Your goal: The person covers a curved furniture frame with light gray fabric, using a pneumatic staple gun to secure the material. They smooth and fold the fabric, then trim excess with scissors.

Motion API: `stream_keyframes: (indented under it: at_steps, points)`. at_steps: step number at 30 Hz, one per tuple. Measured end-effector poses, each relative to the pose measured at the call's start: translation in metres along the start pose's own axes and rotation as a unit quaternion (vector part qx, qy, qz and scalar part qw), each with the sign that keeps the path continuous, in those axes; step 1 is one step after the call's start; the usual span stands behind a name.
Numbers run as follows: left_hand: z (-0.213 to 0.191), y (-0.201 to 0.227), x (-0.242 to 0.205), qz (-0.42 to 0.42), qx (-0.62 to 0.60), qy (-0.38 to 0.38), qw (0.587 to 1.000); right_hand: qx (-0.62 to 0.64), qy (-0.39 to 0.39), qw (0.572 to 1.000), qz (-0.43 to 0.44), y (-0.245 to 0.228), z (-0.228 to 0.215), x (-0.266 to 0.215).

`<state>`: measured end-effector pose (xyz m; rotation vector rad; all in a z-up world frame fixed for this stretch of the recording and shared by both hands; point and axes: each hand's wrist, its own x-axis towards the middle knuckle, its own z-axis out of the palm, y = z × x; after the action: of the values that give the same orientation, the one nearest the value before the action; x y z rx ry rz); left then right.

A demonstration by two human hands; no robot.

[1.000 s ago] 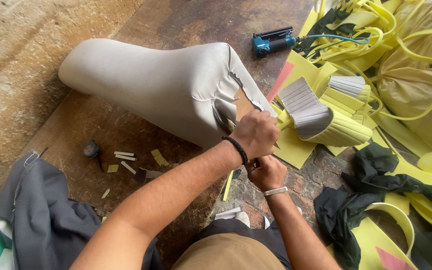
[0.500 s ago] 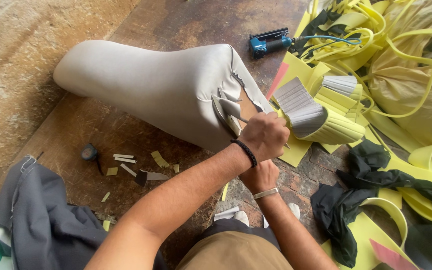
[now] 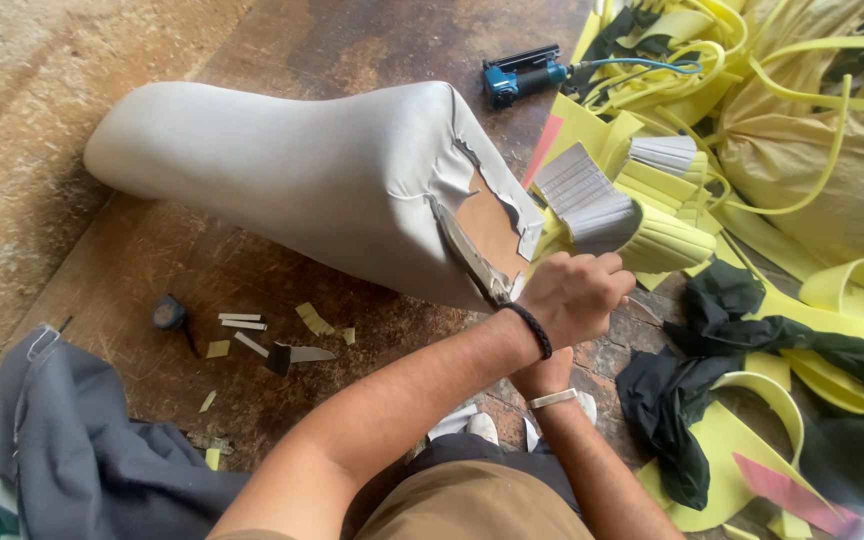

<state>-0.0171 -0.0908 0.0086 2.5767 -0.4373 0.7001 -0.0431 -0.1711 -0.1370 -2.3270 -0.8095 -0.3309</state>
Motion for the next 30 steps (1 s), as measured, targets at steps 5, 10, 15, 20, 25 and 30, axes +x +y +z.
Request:
stream_keyframes:
  at_steps: [5, 10, 15, 20, 25, 30]
  points:
    - [-0.046, -0.019, 0.013, 0.026, 0.002, -0.045, 0.999, 0.016, -0.106, 0.988, 0.110, -0.008, -0.026, -0.020]
    - [-0.145, -0.112, 0.030, 0.086, 0.213, -0.282, 0.932, 0.020, -0.136, 0.978, 0.158, -0.028, -0.049, -0.040]
    - [-0.158, -0.141, 0.048, 0.161, 0.277, -0.404, 0.857, 0.014, -0.145, 0.976, 0.161, -0.044, -0.057, -0.028]
    - [-0.165, -0.144, 0.067, 0.045, 0.138, -0.487, 0.861, 0.043, -0.167, 0.969, 0.177, -0.062, -0.069, -0.025]
    - [-0.172, -0.152, 0.066, 0.109, 0.062, -0.406, 0.905, 0.030, -0.167, 0.971, 0.169, -0.090, -0.073, -0.009]
    - [-0.172, -0.157, 0.059, 0.136, 0.056, -0.375, 0.915, 0.023, -0.127, 0.985, 0.115, -0.112, -0.067, 0.010]
